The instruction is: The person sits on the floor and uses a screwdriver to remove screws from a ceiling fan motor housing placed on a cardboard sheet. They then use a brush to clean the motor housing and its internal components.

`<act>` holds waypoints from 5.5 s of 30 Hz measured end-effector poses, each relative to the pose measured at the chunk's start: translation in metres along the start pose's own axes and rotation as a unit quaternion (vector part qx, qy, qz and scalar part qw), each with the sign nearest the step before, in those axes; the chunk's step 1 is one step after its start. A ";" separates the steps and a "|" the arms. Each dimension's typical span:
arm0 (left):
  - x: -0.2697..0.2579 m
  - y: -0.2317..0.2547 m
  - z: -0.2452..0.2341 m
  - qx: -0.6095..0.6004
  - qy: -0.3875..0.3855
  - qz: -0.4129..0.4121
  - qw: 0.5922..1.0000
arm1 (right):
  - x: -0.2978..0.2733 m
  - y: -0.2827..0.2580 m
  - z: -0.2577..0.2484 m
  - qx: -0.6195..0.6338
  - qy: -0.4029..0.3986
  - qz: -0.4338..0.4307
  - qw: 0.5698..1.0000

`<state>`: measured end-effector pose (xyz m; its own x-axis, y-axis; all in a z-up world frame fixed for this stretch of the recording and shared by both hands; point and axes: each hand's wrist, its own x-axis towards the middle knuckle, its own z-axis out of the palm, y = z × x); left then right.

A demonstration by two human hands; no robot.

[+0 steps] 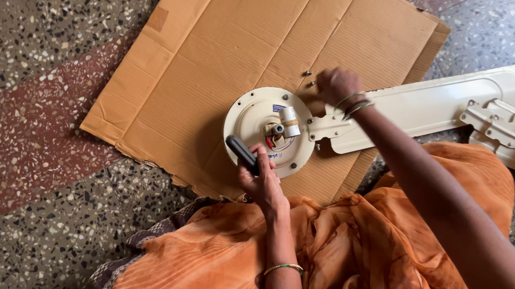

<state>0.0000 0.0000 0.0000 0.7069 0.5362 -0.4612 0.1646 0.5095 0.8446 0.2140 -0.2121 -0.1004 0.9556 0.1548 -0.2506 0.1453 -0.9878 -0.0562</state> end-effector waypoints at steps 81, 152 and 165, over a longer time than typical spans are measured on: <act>0.000 0.005 0.005 -0.083 -0.033 0.048 0.995 | -0.201 0.038 -0.058 0.382 0.119 -0.014 0.916; 0.028 -0.157 0.060 0.581 -0.485 0.362 0.544 | -0.272 0.044 -0.114 0.484 0.206 0.068 0.848; -0.008 -0.132 0.018 0.430 -0.401 0.604 0.537 | -0.272 0.039 -0.108 0.512 0.201 0.052 0.834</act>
<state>-0.0150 -0.0842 -0.1028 0.6671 -0.5135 0.5397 -0.7355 -0.5690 0.3677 -0.0129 -0.2944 0.0702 0.9881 -0.1516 0.0270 -0.0417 -0.4318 -0.9010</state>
